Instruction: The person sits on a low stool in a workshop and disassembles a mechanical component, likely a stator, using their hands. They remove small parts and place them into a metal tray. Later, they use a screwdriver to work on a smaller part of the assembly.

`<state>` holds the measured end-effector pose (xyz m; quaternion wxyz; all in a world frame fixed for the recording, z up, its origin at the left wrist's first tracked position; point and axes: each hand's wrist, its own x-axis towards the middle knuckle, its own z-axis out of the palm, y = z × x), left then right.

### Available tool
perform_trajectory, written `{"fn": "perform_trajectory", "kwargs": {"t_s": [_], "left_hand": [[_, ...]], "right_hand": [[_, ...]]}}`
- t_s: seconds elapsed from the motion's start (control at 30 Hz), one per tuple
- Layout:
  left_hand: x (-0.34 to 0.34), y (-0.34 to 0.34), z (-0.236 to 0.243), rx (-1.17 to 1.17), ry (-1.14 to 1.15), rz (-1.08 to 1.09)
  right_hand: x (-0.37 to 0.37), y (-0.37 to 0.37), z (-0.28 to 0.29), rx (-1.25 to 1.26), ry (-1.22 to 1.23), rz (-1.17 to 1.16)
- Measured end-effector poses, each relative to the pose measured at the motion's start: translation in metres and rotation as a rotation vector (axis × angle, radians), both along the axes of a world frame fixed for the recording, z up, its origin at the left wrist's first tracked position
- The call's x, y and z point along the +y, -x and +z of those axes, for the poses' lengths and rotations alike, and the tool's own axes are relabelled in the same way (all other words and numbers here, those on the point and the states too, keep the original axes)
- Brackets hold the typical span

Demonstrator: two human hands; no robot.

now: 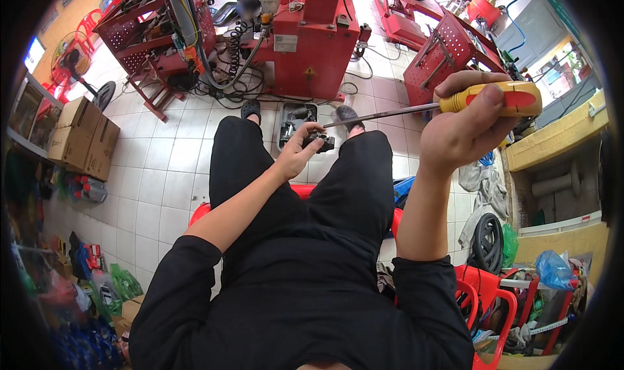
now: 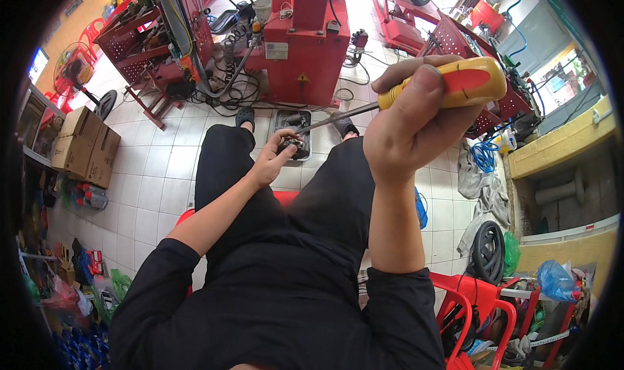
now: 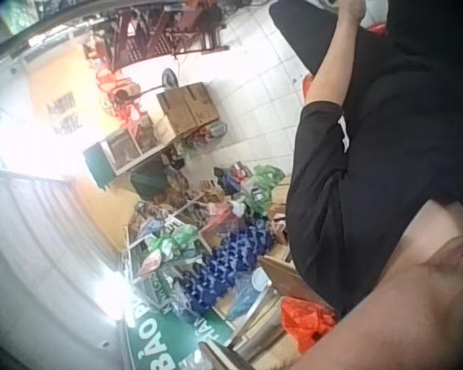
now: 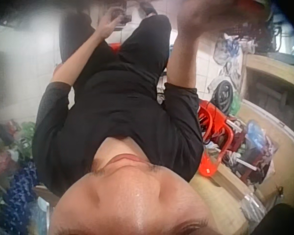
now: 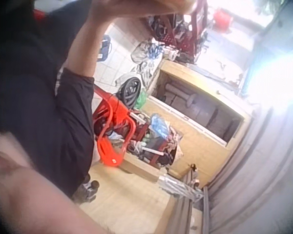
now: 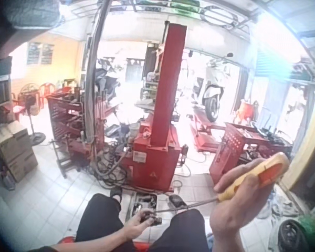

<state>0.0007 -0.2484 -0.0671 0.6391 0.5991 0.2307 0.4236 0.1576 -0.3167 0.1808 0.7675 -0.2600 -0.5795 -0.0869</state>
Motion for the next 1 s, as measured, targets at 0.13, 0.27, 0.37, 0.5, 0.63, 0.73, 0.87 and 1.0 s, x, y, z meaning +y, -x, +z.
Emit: {"fn": "perform_trajectory", "kwargs": {"t_s": [0.13, 0.27, 0.37, 0.5, 0.63, 0.73, 0.87, 1.0], "left_hand": [[-0.003, -0.006, -0.009, -0.036, -0.040, -0.009], [-0.004, -0.007, -0.010, -0.006, -0.012, -0.045], [-0.004, -0.006, -0.011, -0.032, 0.008, -0.065], [-0.004, -0.006, -0.010, -0.067, 0.002, -0.077], [-0.004, -0.006, -0.008, -0.033, -0.010, -0.066], [-0.005, -0.005, -0.008, -0.008, 0.000, -0.068], [-0.003, -0.004, -0.010, 0.064, -0.020, -0.071], [-0.003, -0.006, -0.015, 0.070, -0.077, -0.049]], "right_hand": [[0.002, 0.009, -0.005, 0.038, 0.032, 0.028], [0.006, 0.008, -0.008, 0.015, 0.048, 0.040], [0.008, 0.007, -0.008, -0.008, 0.058, 0.045], [0.011, 0.009, -0.006, 0.006, 0.054, 0.041], [0.013, 0.009, -0.005, 0.032, 0.043, 0.050], [0.008, 0.013, -0.003, -0.003, 0.138, -0.064], [0.009, 0.016, -0.003, 0.020, 0.108, -0.029], [0.013, 0.015, -0.007, 0.016, 0.063, 0.001]]}}
